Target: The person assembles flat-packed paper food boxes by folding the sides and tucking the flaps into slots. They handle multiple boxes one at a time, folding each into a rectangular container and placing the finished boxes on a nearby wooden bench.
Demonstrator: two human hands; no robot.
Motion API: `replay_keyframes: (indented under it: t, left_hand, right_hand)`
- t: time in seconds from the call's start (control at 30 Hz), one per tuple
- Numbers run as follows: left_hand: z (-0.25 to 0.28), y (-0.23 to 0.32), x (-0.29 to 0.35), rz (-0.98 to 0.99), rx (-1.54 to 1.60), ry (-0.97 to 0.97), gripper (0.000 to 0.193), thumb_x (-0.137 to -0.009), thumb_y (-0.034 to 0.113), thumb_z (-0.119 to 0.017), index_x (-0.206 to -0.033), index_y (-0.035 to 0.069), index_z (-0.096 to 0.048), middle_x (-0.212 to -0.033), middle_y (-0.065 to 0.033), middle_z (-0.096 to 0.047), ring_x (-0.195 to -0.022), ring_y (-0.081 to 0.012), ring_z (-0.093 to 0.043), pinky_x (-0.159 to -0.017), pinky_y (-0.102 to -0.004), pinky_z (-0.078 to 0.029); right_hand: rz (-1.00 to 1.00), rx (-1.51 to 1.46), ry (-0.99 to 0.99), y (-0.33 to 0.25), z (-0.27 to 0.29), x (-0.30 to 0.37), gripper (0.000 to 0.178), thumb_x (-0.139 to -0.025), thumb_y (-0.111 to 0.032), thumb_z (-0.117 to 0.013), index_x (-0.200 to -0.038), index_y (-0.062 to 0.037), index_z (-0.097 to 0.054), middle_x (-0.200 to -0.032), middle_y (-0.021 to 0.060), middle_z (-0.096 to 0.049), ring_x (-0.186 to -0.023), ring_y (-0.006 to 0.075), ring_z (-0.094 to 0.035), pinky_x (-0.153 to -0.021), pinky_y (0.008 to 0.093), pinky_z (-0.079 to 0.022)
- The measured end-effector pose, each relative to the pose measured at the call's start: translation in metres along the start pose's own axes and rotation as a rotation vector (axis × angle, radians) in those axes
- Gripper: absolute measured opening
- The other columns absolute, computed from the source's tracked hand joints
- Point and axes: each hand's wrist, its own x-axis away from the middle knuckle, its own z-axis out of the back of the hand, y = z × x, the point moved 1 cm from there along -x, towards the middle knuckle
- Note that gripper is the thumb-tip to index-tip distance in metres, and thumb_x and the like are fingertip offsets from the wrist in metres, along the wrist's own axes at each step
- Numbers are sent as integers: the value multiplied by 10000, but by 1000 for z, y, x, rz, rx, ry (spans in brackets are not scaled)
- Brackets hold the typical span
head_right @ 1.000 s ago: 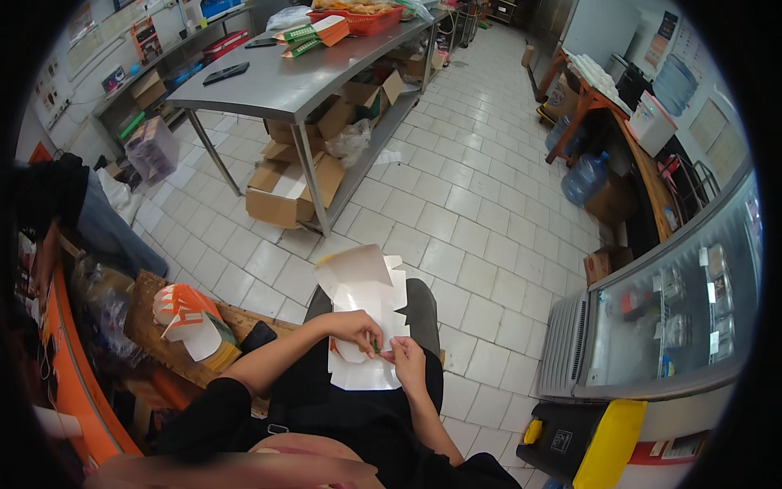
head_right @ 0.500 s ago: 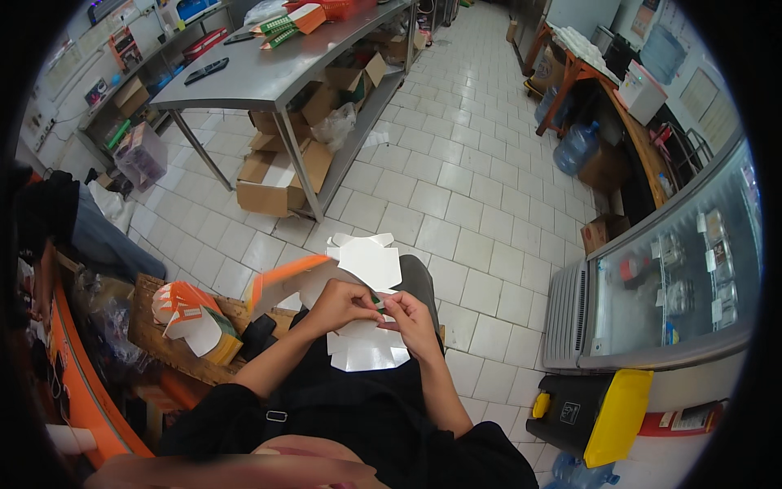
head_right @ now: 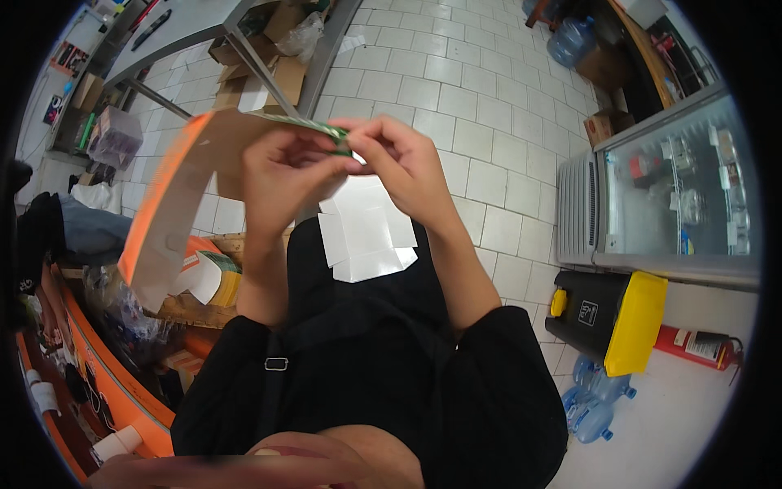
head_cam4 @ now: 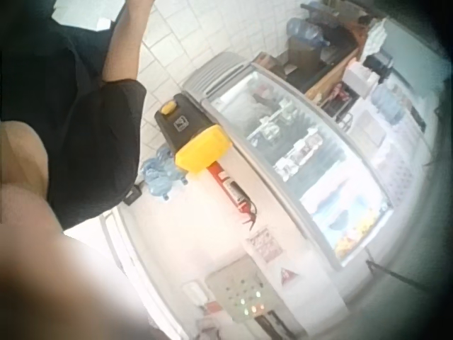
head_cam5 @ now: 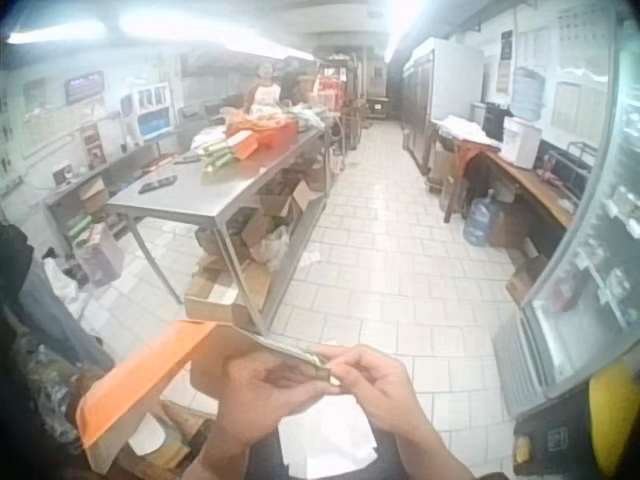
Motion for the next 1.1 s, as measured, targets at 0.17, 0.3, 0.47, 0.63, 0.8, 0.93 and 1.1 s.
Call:
replay_keyframes:
  t: [0.17,0.3,0.47,0.63,0.8,0.93,1.1]
  left_hand:
    - [6,34,-10,-165,-99,-12,189,-701,-48,-725,-833,-60,-591,-750,-106,-660,-697,-148,-669,-624,-224,-548]
    - [4,39,-4,-217,-61,28,258,-724,-36,-724,-917,-64,-555,-806,-111,-643,-753,-166,-667,-659,-244,-557]
    - [-1,25,-2,-99,205,121,370,-773,-26,-687,-1058,-59,-454,-869,-110,-603,-806,-180,-649,-696,-248,-557]
    - [-7,-4,-4,-73,105,183,160,-842,53,-637,-954,-36,-563,-858,-110,-638,-798,-145,-647,-649,-260,-526]
    - [-3,-31,4,-278,-557,106,86,-809,56,-635,-882,12,-628,-748,-88,-630,-598,-192,-621,-560,-295,-493]
    - [-3,-42,13,-340,-995,40,118,-790,90,-612,-903,66,-635,-830,-113,-619,-737,-273,-616,-624,-359,-485]
    - [4,-39,20,-241,-905,-208,147,-777,43,-615,-921,34,-591,-906,-99,-603,-876,-269,-588,-747,-376,-469]
  right_hand:
    - [121,16,-59,-26,-13,-14,135,-922,-74,-509,-919,46,-571,-1148,194,-578,-882,151,-607,-757,275,-539]
    - [191,-11,-87,-27,-19,-12,116,-916,-53,-511,-927,45,-571,-1161,202,-570,-877,150,-609,-760,279,-538]
    - [157,-77,-17,-12,-14,-10,36,-859,7,-572,-848,37,-590,-1176,207,-550,-925,164,-599,-775,294,-542]
    - [171,-78,99,11,-19,-15,89,-760,94,-636,-717,23,-604,-1162,163,-517,-1005,184,-569,-796,319,-541]
    - [217,-50,11,-1,-6,-11,826,-639,-4,-754,-1355,-86,-350,-1288,176,-442,-1162,269,-486,-853,410,-506]
    - [437,832,-17,-19,-2,-10,657,-690,-33,-707,-1300,-129,-481,-1328,175,-458,-1089,319,-561,-839,348,-504]
    - [537,1074,58,-16,-5,-12,376,-795,42,-546,-1152,-66,-589,-1178,149,-561,-841,280,-632,-729,288,-531]
